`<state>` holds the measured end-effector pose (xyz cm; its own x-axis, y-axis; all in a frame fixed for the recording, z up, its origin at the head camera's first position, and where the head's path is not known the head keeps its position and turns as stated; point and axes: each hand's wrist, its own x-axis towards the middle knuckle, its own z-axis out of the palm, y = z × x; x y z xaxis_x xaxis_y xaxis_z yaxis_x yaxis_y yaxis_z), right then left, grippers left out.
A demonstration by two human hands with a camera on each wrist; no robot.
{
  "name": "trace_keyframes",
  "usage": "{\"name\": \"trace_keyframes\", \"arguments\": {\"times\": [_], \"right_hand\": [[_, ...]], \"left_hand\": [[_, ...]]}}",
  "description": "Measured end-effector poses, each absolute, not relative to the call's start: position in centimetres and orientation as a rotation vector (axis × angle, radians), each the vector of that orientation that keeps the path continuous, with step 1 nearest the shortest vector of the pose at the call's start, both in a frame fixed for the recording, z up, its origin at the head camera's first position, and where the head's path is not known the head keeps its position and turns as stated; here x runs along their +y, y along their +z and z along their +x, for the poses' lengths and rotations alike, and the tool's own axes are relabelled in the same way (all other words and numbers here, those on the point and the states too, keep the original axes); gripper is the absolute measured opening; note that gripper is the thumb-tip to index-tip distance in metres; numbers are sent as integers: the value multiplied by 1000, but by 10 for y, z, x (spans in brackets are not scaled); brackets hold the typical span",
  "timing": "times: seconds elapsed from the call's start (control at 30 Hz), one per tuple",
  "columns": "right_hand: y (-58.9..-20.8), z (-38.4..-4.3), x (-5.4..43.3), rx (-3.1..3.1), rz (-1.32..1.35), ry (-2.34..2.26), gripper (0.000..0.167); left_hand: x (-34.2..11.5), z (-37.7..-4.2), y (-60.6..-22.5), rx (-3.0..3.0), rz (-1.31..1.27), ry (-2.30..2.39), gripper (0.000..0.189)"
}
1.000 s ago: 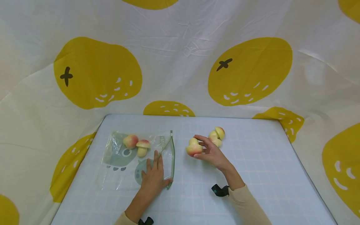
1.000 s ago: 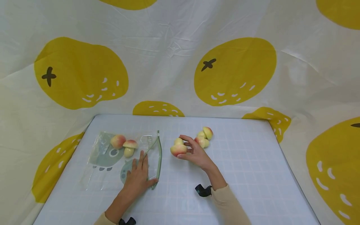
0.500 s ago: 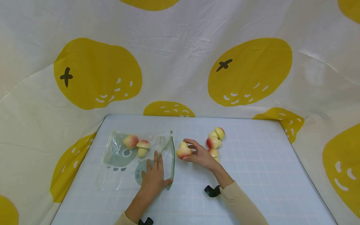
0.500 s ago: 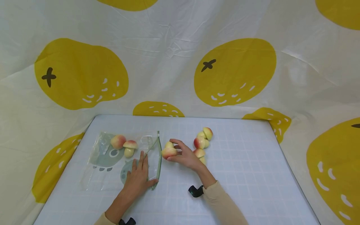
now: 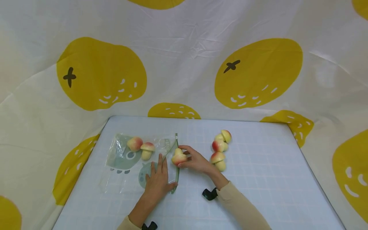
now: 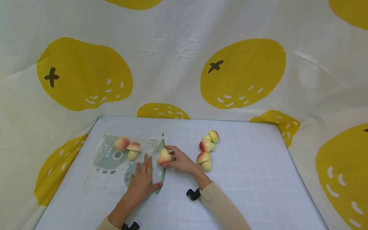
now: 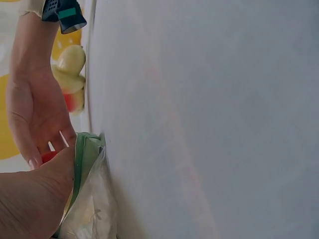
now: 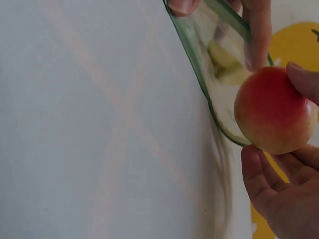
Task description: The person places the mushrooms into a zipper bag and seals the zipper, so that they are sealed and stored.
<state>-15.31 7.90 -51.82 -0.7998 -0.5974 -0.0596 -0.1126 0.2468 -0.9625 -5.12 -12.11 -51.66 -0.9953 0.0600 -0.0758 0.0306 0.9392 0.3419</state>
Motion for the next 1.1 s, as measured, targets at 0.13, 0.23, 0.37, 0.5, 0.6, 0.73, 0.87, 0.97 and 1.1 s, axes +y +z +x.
{"name": "trace_keyframes", "arguments": {"times": [0.13, 0.23, 0.37, 0.5, 0.6, 0.73, 0.87, 0.97, 1.1], "right_hand": [[-520, -155, 72, 2157, -657, -1527, 74], [-522, -157, 65, 2224, -685, -1489, 75], [-525, -159, 56, 2315, -699, -1459, 77], [-526, -158, 48, 2372, -682, -1489, 74], [-526, -157, 43, 2412, -678, -1516, 68], [-525, -154, 39, 2449, -644, -1582, 64], [-524, -152, 37, 2513, -550, -1635, 56], [-524, -152, 35, 2496, -464, -1683, 45], [-526, -152, 31, 2336, -422, -1804, 37]], "left_hand": [[-121, -50, -516, 3019, 74, 526, 115], [-121, -49, -516, 3040, 86, 510, 114], [-120, -48, -517, 3069, 102, 492, 113], [-119, -48, -518, 3092, 114, 459, 112], [-118, -47, -519, 3107, 120, 438, 112], [-118, -47, -519, 3116, 124, 428, 112], [-118, -47, -518, 3116, 123, 418, 113], [-118, -47, -517, 3117, 122, 420, 113], [-118, -46, -516, 3122, 128, 421, 115]]}}
